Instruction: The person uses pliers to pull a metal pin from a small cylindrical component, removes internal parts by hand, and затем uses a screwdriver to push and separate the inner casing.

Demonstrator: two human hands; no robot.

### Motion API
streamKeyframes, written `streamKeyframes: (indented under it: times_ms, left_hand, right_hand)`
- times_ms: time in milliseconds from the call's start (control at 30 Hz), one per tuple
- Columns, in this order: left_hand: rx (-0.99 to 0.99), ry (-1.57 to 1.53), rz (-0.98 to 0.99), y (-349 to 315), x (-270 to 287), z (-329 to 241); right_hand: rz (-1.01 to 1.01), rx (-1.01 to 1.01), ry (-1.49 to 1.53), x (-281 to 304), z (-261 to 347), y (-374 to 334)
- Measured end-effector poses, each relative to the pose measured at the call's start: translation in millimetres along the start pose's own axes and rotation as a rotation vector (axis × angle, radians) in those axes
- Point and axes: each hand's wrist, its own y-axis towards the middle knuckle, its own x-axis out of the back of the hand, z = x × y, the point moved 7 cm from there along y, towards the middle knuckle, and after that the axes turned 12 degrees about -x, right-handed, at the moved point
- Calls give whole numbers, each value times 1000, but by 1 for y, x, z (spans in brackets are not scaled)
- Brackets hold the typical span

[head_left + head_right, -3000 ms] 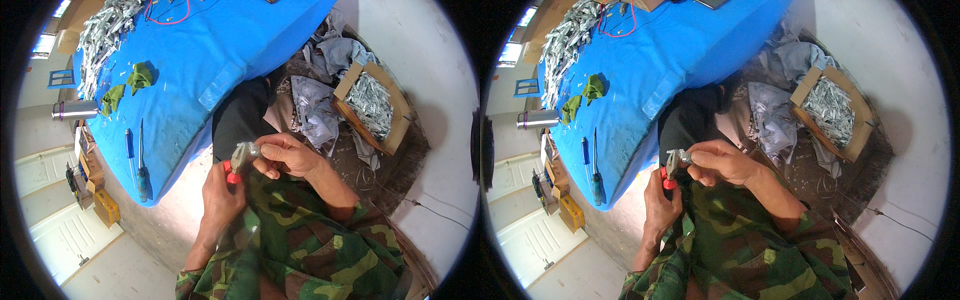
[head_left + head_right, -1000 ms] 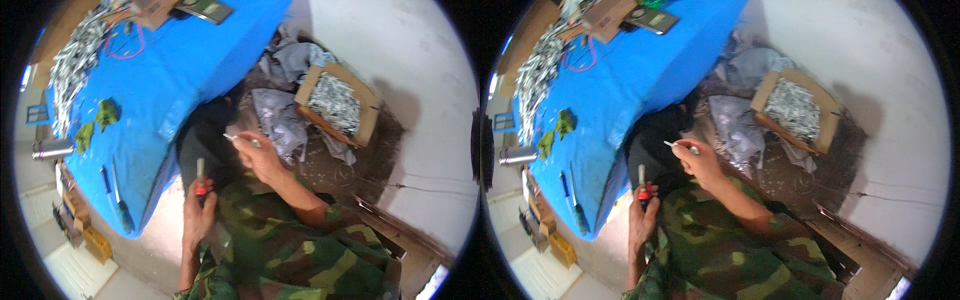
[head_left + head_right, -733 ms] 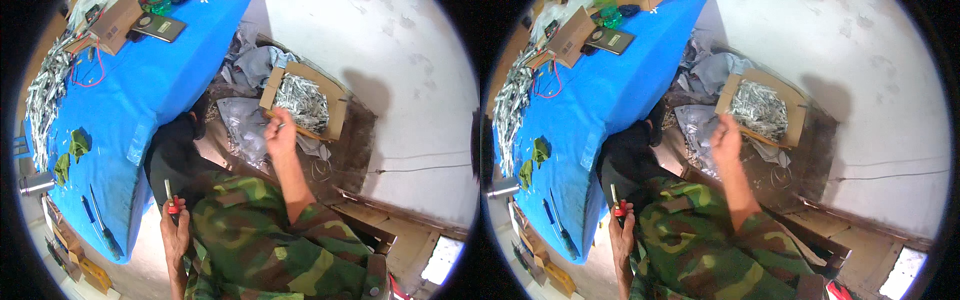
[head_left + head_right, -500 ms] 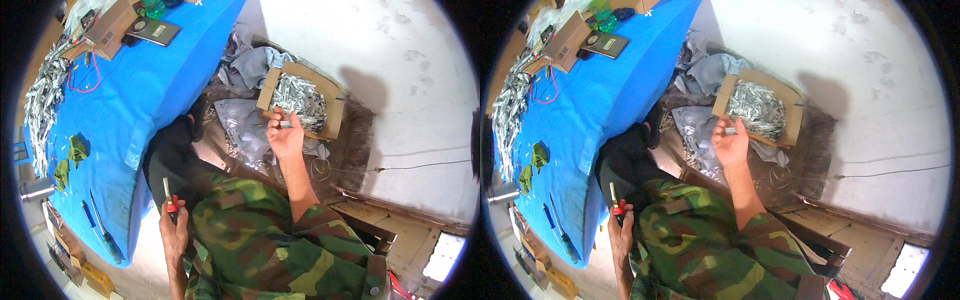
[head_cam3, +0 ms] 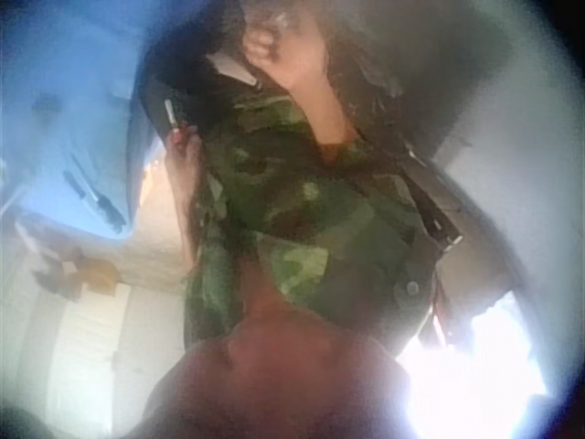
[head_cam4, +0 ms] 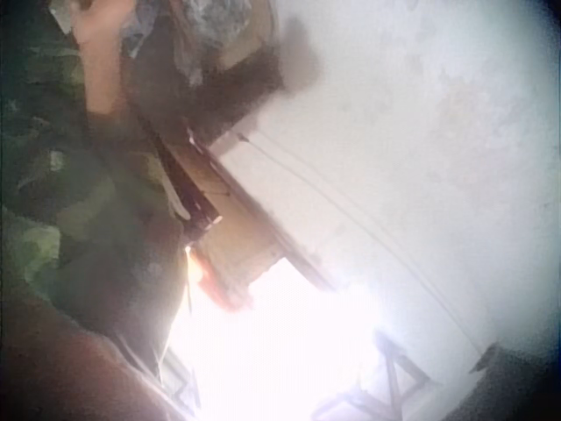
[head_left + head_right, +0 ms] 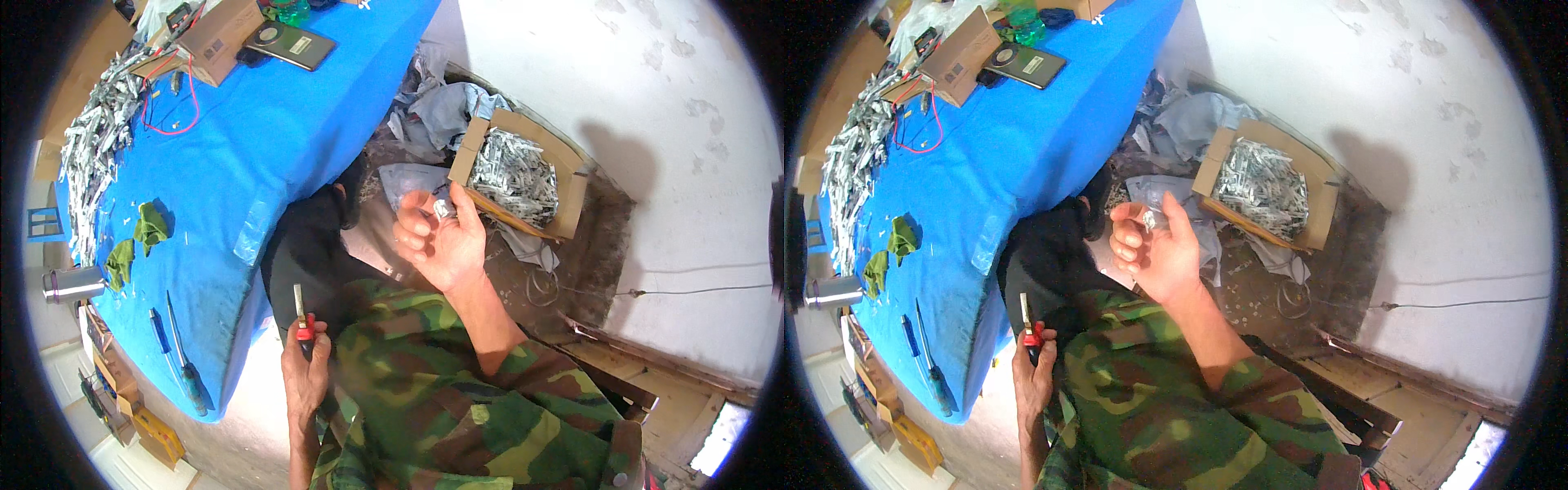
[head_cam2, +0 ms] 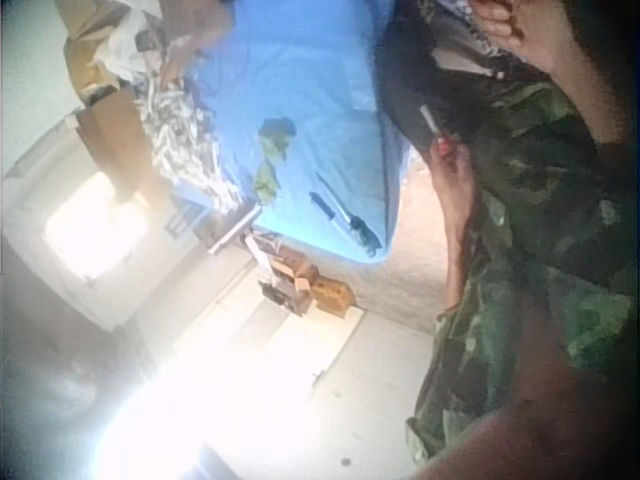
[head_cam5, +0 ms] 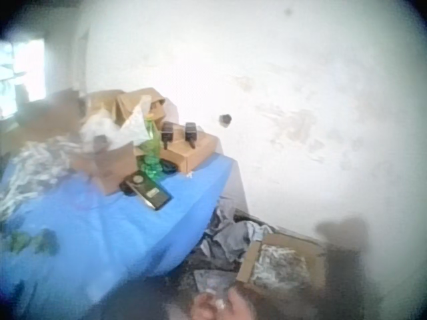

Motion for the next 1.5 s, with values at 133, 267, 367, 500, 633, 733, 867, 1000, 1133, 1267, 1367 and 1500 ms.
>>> streamKeyframes:
  times_ms: [133,267,367,500,633,733,867,1000,1133,1267,1367,1500]
  left_hand:
    - [-11,-26,-2,0,3,1]
    - [2,-53,-15,-1,3,5]
    - [8,-59,12,-2,4,8]
    - [-7,-77,-46,-6,12,4]
    - [-16,5,-104,-8,26,-2]
    - [-142,162,-278,-11,45,-13]
    - [-225,319,-443,-16,87,-11]
    - [-234,632,-567,-10,131,-9]
    - [-114,810,-597,-2,157,3]
    - [-103,974,-580,8,166,14]
    - [-101,1048,-580,9,170,22]
    - [-130,1049,-584,11,172,22]
  right_hand:
    - [28,-35,-28,-8,-12,1]
    - [68,-52,-36,-13,-23,4]
    - [72,-82,-42,-17,-33,5]
    - [37,-117,-35,-18,-51,6]
    - [56,-153,-34,-24,-66,9]
    - [71,-201,-4,-30,-76,11]
    - [100,-288,27,-40,-89,11]
    - [172,-315,43,-46,-100,15]
    - [191,-344,41,-47,-116,16]
    - [164,-365,-18,-50,-128,17]
    - [138,-381,-57,-52,-135,18]
    - [75,-418,-82,-49,-145,21]
